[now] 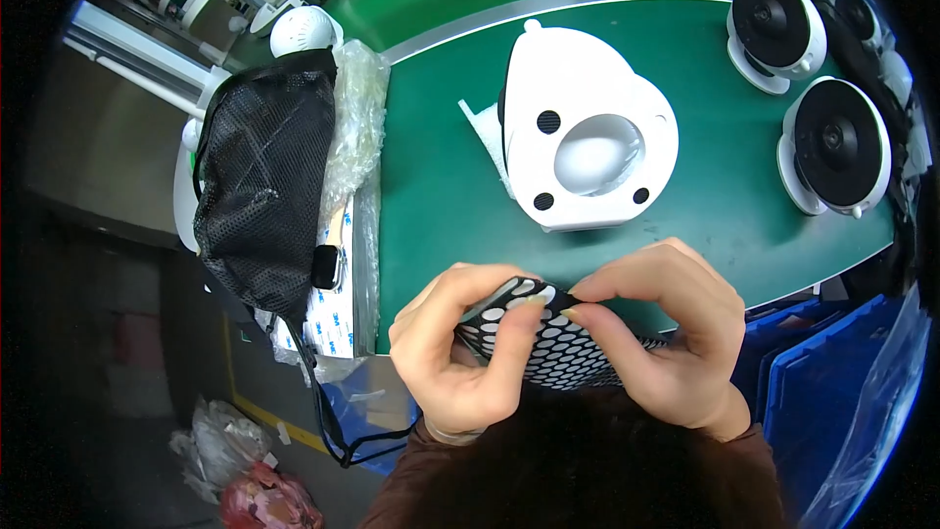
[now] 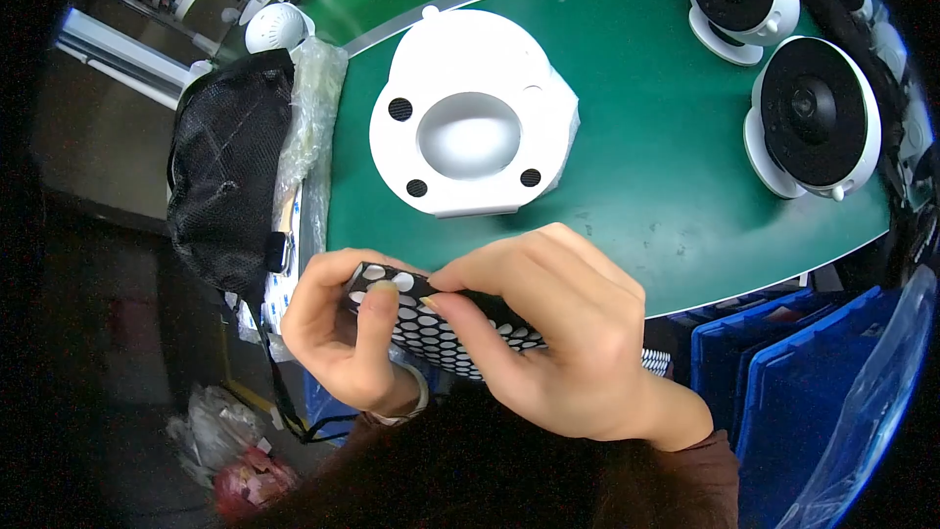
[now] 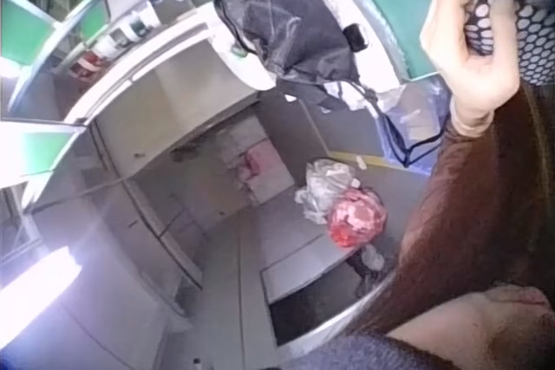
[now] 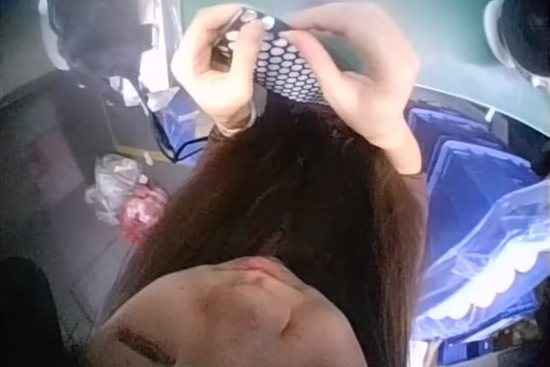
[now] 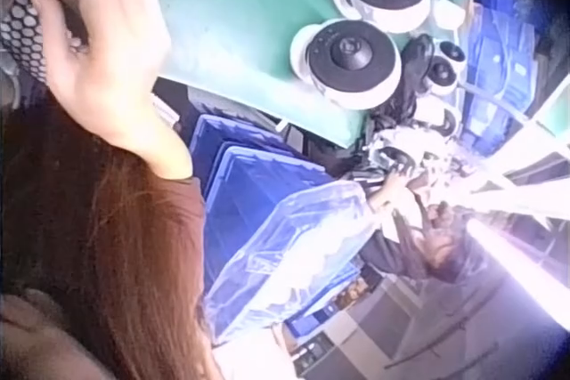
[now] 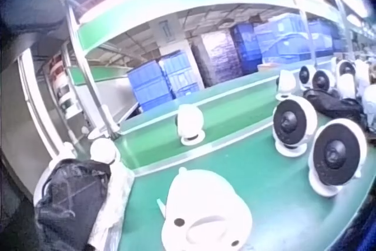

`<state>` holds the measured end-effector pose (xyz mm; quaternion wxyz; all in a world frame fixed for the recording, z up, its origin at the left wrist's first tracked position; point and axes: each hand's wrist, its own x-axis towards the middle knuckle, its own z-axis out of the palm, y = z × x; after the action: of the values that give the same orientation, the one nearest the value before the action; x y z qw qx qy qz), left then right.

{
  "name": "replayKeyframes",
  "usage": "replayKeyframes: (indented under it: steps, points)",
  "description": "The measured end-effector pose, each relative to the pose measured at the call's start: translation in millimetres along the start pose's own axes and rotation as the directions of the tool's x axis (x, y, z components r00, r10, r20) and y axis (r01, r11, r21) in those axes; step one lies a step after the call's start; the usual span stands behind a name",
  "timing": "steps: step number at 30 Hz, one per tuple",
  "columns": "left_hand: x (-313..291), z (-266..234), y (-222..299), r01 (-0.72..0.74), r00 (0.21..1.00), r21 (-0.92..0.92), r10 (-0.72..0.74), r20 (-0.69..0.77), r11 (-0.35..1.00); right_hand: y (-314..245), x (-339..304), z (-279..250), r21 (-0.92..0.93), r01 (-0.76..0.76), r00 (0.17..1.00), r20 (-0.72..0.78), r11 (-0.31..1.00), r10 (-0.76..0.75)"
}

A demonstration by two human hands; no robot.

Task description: Applying small adhesive pads to the bottom of security camera housings on an assembly line.

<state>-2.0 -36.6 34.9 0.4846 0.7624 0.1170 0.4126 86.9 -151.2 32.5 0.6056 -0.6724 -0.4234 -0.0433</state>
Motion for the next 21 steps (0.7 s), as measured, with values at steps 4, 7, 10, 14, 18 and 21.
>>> replayKeyframes:
  steps: [4, 7, 10, 14, 18, 21]
  points:
    - [-3.3, 0.6, 6.3, -0.035, 0.999, 0.099, 0.036, -0.015, 0.994, -4.7, -3.4, 0.4, -0.017, 0.012, 0.999, -0.051, 1.000, -0.013]
    - [-4.3, 2.4, 4.5, -0.084, 0.996, 0.137, 0.087, -0.013, 0.987, -3.7, -5.2, 1.6, -0.056, 0.011, 0.997, -0.076, 0.998, -0.015]
    - [-6.1, 4.8, 5.1, -0.105, 0.993, 0.170, 0.112, -0.028, 0.980, -5.2, -4.5, 0.0, -0.123, 0.064, 0.996, -0.048, 0.990, -0.070]
    - [-5.3, 6.7, 5.8, -0.122, 0.991, 0.179, 0.131, -0.041, 0.976, -7.0, -7.2, 4.6, -0.175, 0.113, 0.989, -0.075, 0.978, -0.127]
    - [-6.5, 7.6, 6.6, -0.099, 0.993, 0.178, 0.110, -0.053, 0.979, -6.8, -7.9, 7.3, -0.133, 0.020, 0.990, -0.139, 0.991, -0.038]
    - [-6.4, 8.1, 5.0, -0.106, 0.990, 0.192, 0.120, -0.067, 0.976, -4.9, -6.9, 7.4, -0.174, 0.067, 0.989, -0.117, 0.982, -0.088]
